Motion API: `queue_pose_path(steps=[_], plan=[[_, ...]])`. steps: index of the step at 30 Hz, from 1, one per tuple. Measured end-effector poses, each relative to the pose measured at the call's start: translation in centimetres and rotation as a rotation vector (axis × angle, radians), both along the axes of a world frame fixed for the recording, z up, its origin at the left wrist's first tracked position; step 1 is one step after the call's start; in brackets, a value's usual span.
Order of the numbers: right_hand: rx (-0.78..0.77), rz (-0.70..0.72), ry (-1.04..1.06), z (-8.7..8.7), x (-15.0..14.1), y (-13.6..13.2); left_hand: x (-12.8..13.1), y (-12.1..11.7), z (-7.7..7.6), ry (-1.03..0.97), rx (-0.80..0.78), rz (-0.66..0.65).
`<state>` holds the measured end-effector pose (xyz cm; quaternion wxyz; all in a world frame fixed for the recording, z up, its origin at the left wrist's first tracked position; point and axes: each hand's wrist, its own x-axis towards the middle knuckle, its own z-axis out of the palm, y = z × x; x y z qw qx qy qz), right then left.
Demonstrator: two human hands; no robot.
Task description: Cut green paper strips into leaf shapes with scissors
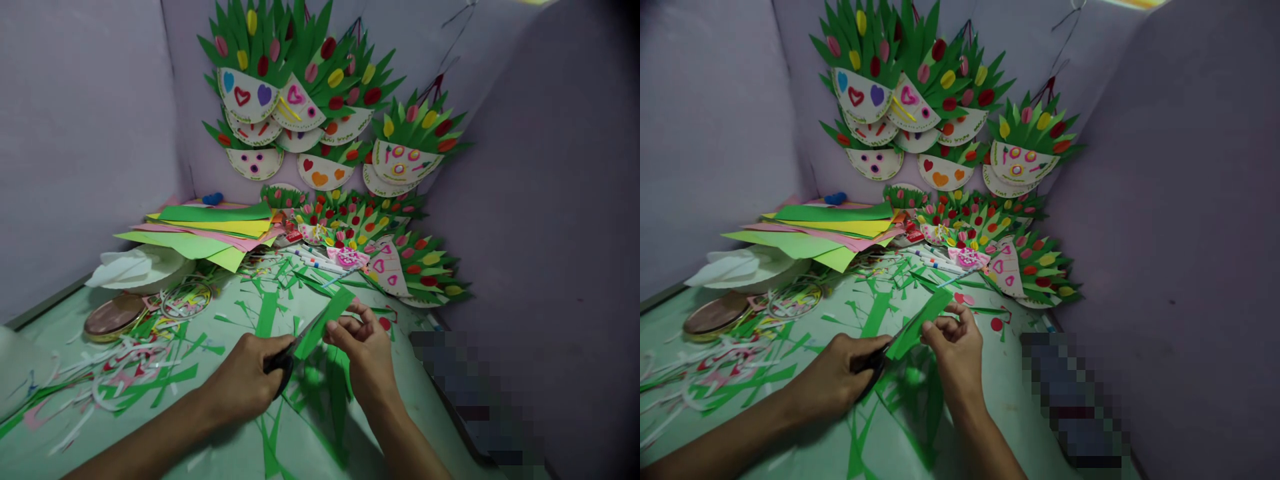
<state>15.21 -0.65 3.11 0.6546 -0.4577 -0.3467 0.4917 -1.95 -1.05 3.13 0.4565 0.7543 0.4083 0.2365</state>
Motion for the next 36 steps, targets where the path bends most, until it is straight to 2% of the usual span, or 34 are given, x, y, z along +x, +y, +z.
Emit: queue_pose_path(steps=[4, 10, 28, 36], plan=[[0.007, -0.044, 0.003, 0.09, 0.25, 0.10, 0.03, -0.02, 0.22, 0.014, -0.019, -0.027], [0.013, -0.018, -0.016, -0.21, 0.01, -0.01, -0.07, 0.07, 0.14, 0.059, 0.009, 0.009], [0.015, 0.032, -0.034, -0.25, -0.04, 0.03, -0.28, 0.14, 0.36, 0.078, 0.042, 0.004], [0.000, 0.003, -0.013, -0.19, 0.14, 0.11, 0.14, -0.08, 0.56, -0.044, -0.087, -0.004]])
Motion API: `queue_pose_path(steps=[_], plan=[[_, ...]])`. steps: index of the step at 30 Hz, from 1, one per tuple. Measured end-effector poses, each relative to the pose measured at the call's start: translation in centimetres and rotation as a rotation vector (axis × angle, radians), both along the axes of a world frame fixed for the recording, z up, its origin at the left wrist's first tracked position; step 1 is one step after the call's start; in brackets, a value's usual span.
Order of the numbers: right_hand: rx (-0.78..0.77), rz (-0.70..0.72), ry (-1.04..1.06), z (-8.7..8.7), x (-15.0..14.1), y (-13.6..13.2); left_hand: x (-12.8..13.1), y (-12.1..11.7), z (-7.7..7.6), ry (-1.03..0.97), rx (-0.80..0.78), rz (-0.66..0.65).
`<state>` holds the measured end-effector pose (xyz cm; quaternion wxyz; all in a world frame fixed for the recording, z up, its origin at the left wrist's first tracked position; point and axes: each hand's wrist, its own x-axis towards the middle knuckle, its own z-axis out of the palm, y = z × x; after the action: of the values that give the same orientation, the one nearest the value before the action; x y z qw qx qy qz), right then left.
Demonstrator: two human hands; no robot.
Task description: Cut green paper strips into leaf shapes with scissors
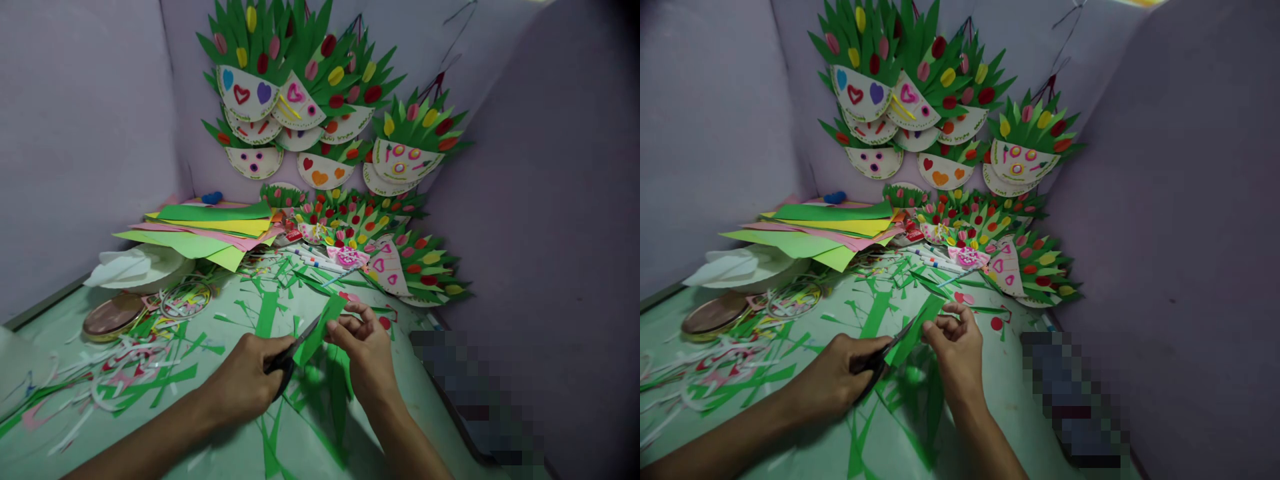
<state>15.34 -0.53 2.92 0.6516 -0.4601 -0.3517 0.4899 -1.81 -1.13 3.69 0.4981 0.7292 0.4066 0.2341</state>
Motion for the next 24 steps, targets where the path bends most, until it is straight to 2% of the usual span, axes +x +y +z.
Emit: queue_pose_path(steps=[4, 10, 16, 24], plan=[[0.009, -0.069, 0.017, 0.1, 0.2, 0.0, 0.0, -0.1, 0.0, 0.033, 0.034, 0.009], [0.009, -0.048, 0.019, 0.0, 0.0, -0.1, -0.1, 0.1, -0.3, 0.071, 0.059, -0.009], [0.003, -0.037, 0.009, 0.0, 0.1, 0.1, -0.4, 0.3, -0.7, 0.137, 0.151, 0.019], [0.020, 0.025, -0.008, -0.1, -0.1, 0.1, -0.2, 0.4, 0.6, 0.128, 0.066, -0.024]])
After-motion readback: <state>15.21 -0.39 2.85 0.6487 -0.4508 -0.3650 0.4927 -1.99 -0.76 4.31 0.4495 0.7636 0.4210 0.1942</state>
